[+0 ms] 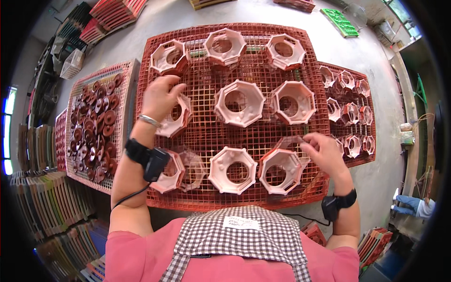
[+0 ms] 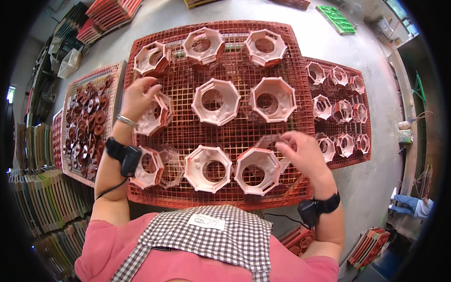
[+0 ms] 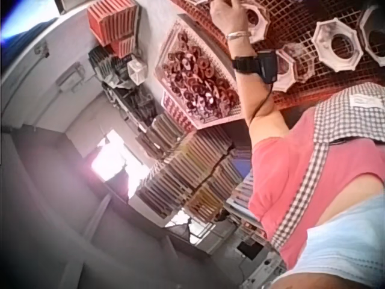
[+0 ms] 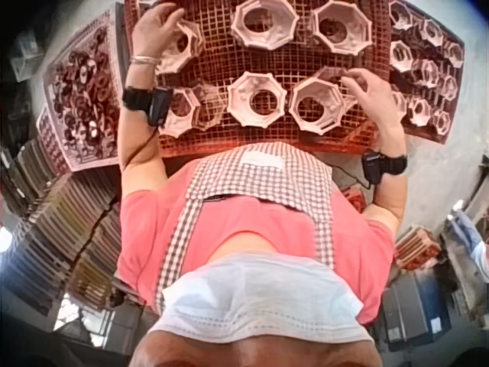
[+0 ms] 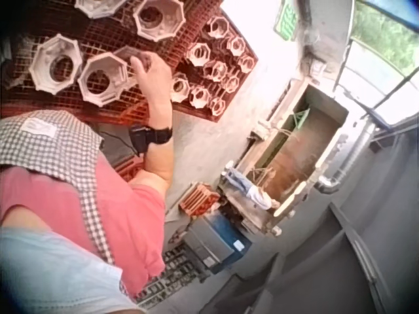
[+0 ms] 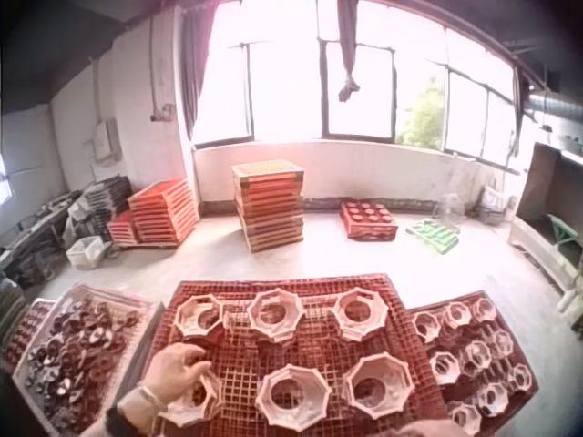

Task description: Sorting and placing red circular molds and white/pink hexagonal components onto trays in a manufacturing facility.

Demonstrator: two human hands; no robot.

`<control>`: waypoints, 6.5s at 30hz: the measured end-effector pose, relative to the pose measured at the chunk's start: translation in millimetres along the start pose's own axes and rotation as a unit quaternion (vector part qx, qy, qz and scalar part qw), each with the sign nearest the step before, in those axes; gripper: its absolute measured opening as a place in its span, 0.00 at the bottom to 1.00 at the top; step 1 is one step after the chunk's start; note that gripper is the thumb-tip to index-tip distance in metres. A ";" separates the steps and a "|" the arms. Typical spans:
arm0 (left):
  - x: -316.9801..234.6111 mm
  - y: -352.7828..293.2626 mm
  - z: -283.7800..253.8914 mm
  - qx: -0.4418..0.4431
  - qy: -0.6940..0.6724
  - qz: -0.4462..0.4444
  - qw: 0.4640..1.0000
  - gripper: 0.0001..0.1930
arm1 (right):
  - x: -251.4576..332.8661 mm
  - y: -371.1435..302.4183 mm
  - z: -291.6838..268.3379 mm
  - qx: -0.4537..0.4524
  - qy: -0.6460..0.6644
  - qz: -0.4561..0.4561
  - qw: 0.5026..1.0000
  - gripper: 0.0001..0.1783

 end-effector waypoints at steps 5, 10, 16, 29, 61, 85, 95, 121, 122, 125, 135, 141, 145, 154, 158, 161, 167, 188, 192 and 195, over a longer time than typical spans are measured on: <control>92.0 -29.3 -21.5 0.036 0.072 -0.111 0.991 0.17 | 9.1 -29.8 40.2 0.034 -0.024 -0.033 0.999 0.16; 99.5 -41.0 -10.8 0.057 0.065 -0.128 0.988 0.13 | 5.6 -36.4 42.9 -0.063 -0.044 -0.045 0.996 0.08; 99.6 -39.2 -21.7 0.037 0.033 -0.116 0.992 0.11 | 10.5 -45.8 28.7 -0.098 -0.076 -0.031 0.992 0.10; 120.3 -44.0 -11.5 0.084 0.067 -0.118 0.987 0.13 | 24.4 -33.3 3.5 -0.123 -0.171 -0.014 0.977 0.14; 87.6 -205.2 -56.7 0.103 -0.132 -0.157 0.973 0.12 | 157.1 87.5 74.4 -0.167 -0.216 -0.254 0.928 0.17; 140.6 -230.4 -55.5 -0.030 -0.155 -0.215 0.964 0.13 | -28.5 60.0 -23.4 -0.268 -0.157 -0.021 0.950 0.22; 161.3 -258.2 -21.6 -0.042 -0.074 -0.303 0.949 0.20 | -40.1 80.1 -10.4 -0.216 -0.060 -0.031 0.974 0.12; 168.1 -253.2 -16.8 -0.061 -0.048 -0.340 0.937 0.23 | -11.2 155.5 -47.0 -0.172 -0.117 -0.030 0.978 0.23; 161.9 -251.5 -18.1 -0.055 -0.047 -0.348 0.935 0.23 | -2.6 163.8 -44.4 -0.177 -0.124 -0.065 0.974 0.24; 166.1 -254.5 -17.8 -0.050 -0.039 -0.365 0.929 0.24 | -0.8 191.9 -33.0 -0.152 -0.118 -0.092 0.977 0.19; 156.3 -259.6 -22.2 -0.061 -0.026 -0.370 0.927 0.23 | 0.9 206.1 -40.8 -0.189 -0.134 -0.139 0.963 0.13; 182.7 -261.2 -8.8 -0.034 -0.022 -0.366 0.930 0.26 | -0.6 196.9 -48.3 -0.202 -0.088 -0.177 0.959 0.13; 180.3 -256.4 -12.6 -0.026 -0.034 -0.378 0.925 0.27 | 1.9 139.5 -62.5 -0.188 -0.050 -0.121 0.973 0.20; 103.1 -233.3 -44.1 -0.023 -0.174 -0.247 0.953 0.19 | -25.3 -51.3 19.6 -0.012 0.005 -0.017 1.000 0.18; 52.4 -214.0 -44.6 -0.024 0.010 -0.116 0.993 0.18 | -16.5 -62.5 24.4 -0.116 -0.038 -0.065 0.990 0.12; 68.5 -220.2 -29.3 0.008 -0.069 -0.154 0.986 0.18 | -23.5 -62.6 27.3 -0.114 -0.043 -0.027 0.992 0.10; 72.8 -215.2 -33.3 0.012 -0.119 -0.157 0.980 0.14 | -16.1 -67.1 27.5 -0.145 -0.066 -0.083 0.984 0.09; 95.7 -214.0 -44.0 0.024 -0.176 -0.230 0.957 0.16 | 22.2 -63.4 13.6 -0.148 -0.178 -0.065 0.971 0.13; 85.5 -191.5 -52.2 -0.021 -0.150 -0.163 0.975 0.15 | 78.6 -34.1 43.7 -0.111 -0.038 -0.106 0.987 0.13; 69.1 -160.0 -56.5 -0.014 -0.107 -0.136 0.985 0.17 | 109.6 -16.9 84.3 -0.053 -0.144 -0.202 0.967 0.18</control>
Point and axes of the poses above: each hand's wrist, its own y-axis towards the middle knuckle, its own z-axis out of the palm, x = y × z, the point moved 8 cm from there along y, towards the middle knuckle, and after that the axes turned 6 degrees about -z, right-handed, at the moved point
